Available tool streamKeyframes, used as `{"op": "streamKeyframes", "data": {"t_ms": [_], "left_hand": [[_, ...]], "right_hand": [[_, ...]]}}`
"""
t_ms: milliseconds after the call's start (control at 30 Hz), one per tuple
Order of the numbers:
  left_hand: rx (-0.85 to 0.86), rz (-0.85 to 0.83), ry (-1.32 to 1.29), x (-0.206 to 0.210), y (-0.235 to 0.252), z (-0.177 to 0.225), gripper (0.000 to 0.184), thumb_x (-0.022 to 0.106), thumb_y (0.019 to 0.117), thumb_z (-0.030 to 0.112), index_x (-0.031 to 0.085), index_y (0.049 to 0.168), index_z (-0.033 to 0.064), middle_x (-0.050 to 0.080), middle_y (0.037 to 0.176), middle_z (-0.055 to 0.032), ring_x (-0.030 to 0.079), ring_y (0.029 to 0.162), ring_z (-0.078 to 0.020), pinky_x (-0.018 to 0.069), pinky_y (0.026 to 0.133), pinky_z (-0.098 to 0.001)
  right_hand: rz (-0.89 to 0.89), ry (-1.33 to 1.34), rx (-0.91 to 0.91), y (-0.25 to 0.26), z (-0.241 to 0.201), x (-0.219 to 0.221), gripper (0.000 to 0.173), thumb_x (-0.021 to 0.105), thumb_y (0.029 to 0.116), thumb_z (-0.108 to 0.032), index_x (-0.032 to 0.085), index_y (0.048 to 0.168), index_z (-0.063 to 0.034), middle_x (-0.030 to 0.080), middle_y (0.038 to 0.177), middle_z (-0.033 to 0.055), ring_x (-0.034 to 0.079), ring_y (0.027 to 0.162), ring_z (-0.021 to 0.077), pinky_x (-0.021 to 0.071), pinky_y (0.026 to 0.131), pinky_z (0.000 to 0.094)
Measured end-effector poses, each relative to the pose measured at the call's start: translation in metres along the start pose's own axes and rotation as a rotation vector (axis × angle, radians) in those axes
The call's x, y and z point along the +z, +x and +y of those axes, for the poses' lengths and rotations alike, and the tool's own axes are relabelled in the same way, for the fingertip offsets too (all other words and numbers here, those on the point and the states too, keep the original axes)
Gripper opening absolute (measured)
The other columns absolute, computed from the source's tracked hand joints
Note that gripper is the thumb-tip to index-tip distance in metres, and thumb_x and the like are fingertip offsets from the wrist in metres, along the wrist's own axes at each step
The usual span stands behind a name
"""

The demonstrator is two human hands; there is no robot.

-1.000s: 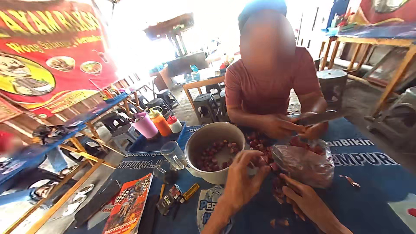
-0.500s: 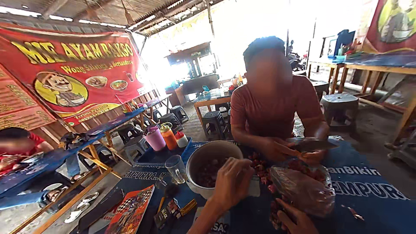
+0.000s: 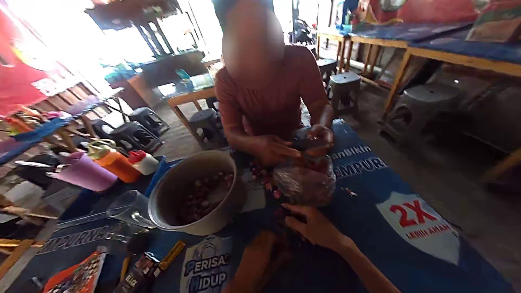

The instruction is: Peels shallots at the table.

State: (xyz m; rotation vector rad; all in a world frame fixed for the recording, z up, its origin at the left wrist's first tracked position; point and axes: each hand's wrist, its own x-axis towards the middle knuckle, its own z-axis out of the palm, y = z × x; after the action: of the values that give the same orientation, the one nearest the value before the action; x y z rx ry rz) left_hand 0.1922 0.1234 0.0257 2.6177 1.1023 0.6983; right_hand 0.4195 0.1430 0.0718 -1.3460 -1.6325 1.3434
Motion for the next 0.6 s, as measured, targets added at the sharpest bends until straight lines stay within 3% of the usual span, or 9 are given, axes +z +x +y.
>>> {"op": "streamKeyframes", "data": {"t_ms": [67,167,200,233,333,400,433,500,600], "left_hand": [[-0.047,0.102,0.033,0.004,0.019,-0.014,0.037,0.068,0.0950,0.035,0.069,0.097,-0.0015,0.069,0.091,-0.0158,0.070,0.081,-0.0287,0.0606,0.071,-0.0446],[-0.152,0.131,0.022,0.003,0.038,-0.022,0.038,0.067,0.0957,0.034,0.068,0.097,-0.0040,0.067,0.086,-0.0168,0.069,0.077,-0.0312,0.0586,0.069,-0.0480],[-0.171,0.129,0.004,0.003,0.041,-0.023,0.039,0.067,0.0958,0.035,0.068,0.097,-0.0042,0.067,0.085,-0.0170,0.068,0.076,-0.0320,0.0579,0.069,-0.0487],[-0.171,0.132,-0.010,0.003,0.041,-0.024,0.039,0.066,0.0957,0.035,0.068,0.097,-0.0037,0.066,0.084,-0.0165,0.068,0.075,-0.0315,0.0578,0.068,-0.0484],[-0.155,0.150,-0.059,0.003,0.035,-0.027,0.041,0.066,0.0955,0.038,0.067,0.099,-0.0029,0.066,0.085,-0.0153,0.067,0.074,-0.0287,0.0574,0.067,-0.0461],[-0.170,0.163,-0.107,0.002,0.033,-0.026,0.045,0.067,0.0950,0.038,0.065,0.104,-0.0055,0.066,0.091,-0.0188,0.067,0.080,-0.0316,0.0574,0.071,-0.0479],[-0.175,0.172,-0.122,0.001,0.033,-0.024,0.047,0.067,0.0943,0.039,0.064,0.106,-0.0062,0.066,0.095,-0.0203,0.067,0.084,-0.0333,0.0571,0.074,-0.0487],[-0.158,0.185,-0.137,0.000,0.035,-0.023,0.053,0.068,0.0926,0.042,0.063,0.114,-0.0070,0.066,0.103,-0.0231,0.066,0.096,-0.0377,0.0556,0.083,-0.0506],[-0.120,0.179,-0.145,0.001,0.036,-0.026,0.069,0.069,0.0895,0.051,0.060,0.127,-0.0060,0.064,0.121,-0.0260,0.061,0.114,-0.0430,0.0503,0.097,-0.0535]], "right_hand": [[-0.003,-0.041,-0.071,-0.004,0.000,-0.002,0.046,0.053,0.1049,-0.025,0.053,0.148,-0.0086,0.069,0.104,0.0119,0.062,0.070,0.0138,0.0540,0.064,0.0307],[0.059,-0.161,-0.126,-0.031,-0.004,-0.008,0.045,0.054,0.1040,-0.025,0.057,0.146,-0.0102,0.070,0.120,0.0119,0.068,0.095,0.0152,0.0553,0.086,0.0342],[0.102,-0.201,-0.125,-0.047,-0.004,-0.011,0.044,0.055,0.1035,-0.026,0.058,0.145,-0.0116,0.071,0.121,0.0108,0.069,0.098,0.0151,0.0549,0.089,0.0352],[0.165,-0.228,-0.125,-0.064,-0.003,-0.014,0.043,0.055,0.1026,-0.025,0.060,0.144,-0.0136,0.071,0.120,0.0084,0.069,0.097,0.0134,0.0553,0.088,0.0344],[0.487,-0.209,-0.083,-0.109,0.014,-0.029,0.039,0.056,0.1011,-0.022,0.064,0.138,-0.0111,0.073,0.111,0.0036,0.066,0.075,0.0063,0.0575,0.066,0.0277],[0.722,-0.312,0.059,-0.124,0.026,-0.048,0.041,0.056,0.1017,-0.024,0.062,0.140,-0.0090,0.073,0.108,0.0081,0.067,0.075,0.0131,0.0573,0.066,0.0354],[0.789,-0.396,0.138,-0.126,0.032,-0.060,0.042,0.055,0.1021,-0.025,0.061,0.141,-0.0095,0.073,0.113,0.0119,0.070,0.085,0.0201,0.0580,0.075,0.0437],[0.818,-0.546,0.274,-0.121,0.041,-0.079,0.043,0.054,0.1036,-0.024,0.059,0.145,-0.0133,0.069,0.123,0.0180,0.069,0.107,0.0336,0.0515,0.092,0.0583],[0.777,-0.759,0.397,-0.106,0.051,-0.089,0.043,0.052,0.1035,-0.023,0.059,0.146,-0.0183,0.067,0.120,0.0249,0.064,0.112,0.0444,0.0468,0.092,0.0651]]}}
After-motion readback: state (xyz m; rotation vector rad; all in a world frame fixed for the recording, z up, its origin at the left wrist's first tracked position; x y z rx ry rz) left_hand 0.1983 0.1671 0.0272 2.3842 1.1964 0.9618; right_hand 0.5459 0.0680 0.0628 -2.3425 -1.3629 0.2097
